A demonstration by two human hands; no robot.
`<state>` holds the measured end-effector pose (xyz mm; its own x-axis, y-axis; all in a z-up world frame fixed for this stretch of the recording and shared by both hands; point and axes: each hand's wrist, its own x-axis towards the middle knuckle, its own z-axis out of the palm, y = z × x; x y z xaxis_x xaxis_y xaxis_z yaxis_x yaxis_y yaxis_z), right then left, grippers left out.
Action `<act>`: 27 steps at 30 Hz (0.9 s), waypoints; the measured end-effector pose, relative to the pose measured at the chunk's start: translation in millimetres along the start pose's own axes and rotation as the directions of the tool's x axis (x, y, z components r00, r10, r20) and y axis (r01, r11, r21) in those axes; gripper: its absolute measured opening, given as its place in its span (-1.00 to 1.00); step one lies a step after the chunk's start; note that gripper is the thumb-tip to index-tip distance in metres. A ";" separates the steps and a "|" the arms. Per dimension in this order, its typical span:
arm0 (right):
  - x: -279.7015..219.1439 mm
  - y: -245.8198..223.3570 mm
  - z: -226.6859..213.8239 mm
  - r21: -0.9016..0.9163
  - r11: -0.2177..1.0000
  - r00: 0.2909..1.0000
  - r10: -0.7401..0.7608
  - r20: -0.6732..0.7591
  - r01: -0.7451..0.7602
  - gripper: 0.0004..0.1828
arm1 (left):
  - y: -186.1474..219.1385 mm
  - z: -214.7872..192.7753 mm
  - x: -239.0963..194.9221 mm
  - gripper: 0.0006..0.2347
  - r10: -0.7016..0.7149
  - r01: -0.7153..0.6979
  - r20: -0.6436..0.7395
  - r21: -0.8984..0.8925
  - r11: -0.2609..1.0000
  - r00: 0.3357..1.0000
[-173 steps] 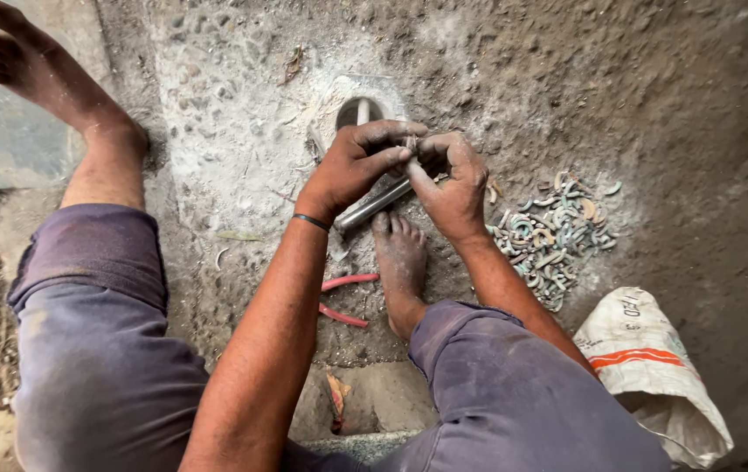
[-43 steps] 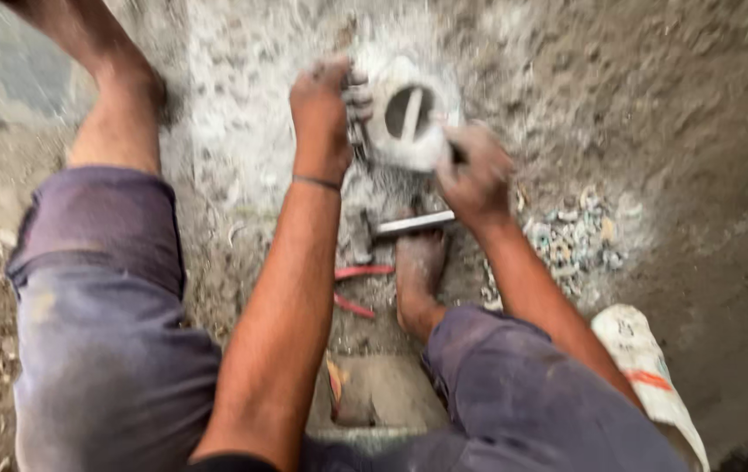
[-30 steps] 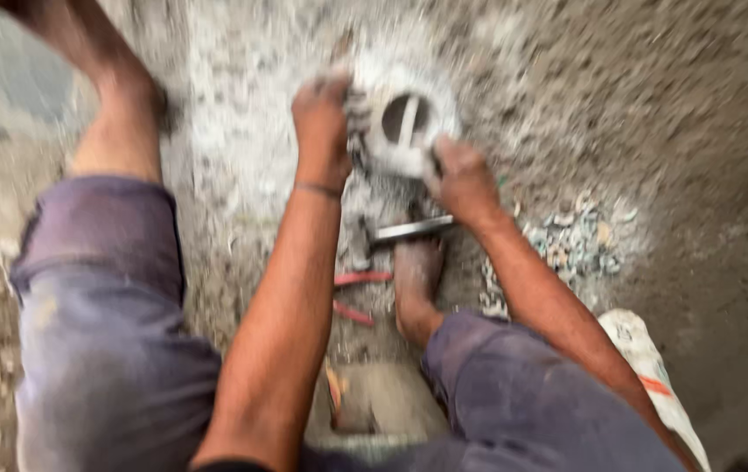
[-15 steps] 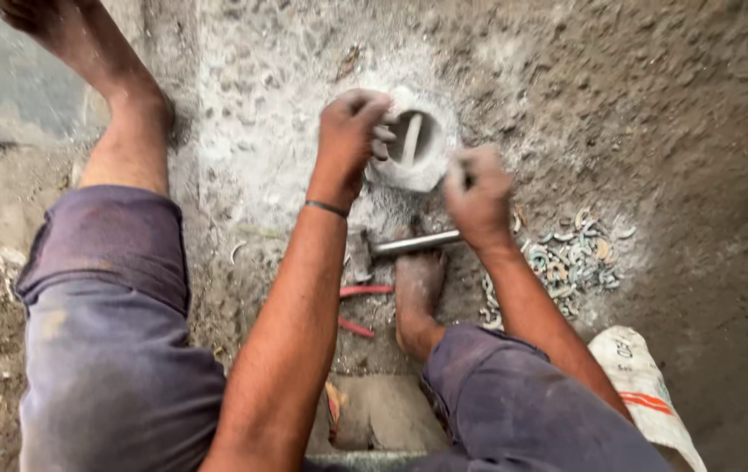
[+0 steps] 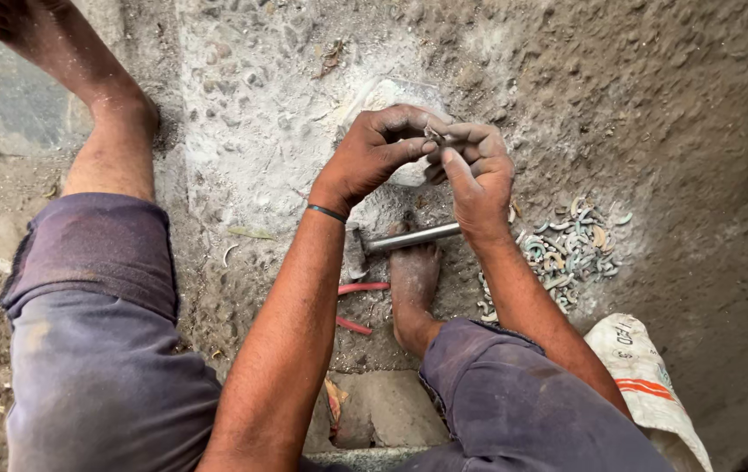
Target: The person sits on the ground and repeatedly places small metal hooks into a hexagonal mold, then strikes them with a hammer to shape them. The person occasionally uses pliers to adjust the hooks. Finished hooks are placed into a nearby sack.
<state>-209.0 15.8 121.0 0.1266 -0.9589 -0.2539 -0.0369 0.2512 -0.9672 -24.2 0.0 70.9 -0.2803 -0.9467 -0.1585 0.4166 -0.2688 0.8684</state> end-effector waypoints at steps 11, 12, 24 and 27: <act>-2.3 -7.1 4.2 -0.426 0.875 0.972 -0.230 0.047 0.228 -0.71 | -6.4 2.7 2.6 -0.85 0.220 -0.198 0.000 0.433 0.879 0.976; -0.1 -6.1 2.7 -0.468 0.855 0.971 -0.237 0.030 0.223 -0.78 | -6.7 3.0 3.0 -0.84 0.231 -0.210 0.007 0.443 0.872 0.973; -1.2 46.5 -17.5 -0.724 0.527 0.882 -0.398 0.252 0.445 -0.88 | -30.8 -43.7 12.0 -0.85 0.305 -0.033 -0.371 0.587 0.809 0.877; -16.4 33.8 -31.5 -0.772 0.518 0.925 -0.290 0.246 0.368 -0.85 | -26.5 -30.8 15.4 -0.88 0.216 -0.060 -0.304 0.451 0.890 0.928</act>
<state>-243.6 35.9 92.6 0.3713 -0.9274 0.0450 -0.7382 -0.3243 -0.5915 -12.9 -12.9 31.0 0.0930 -0.9904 -0.1022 -0.0024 -0.1029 0.9947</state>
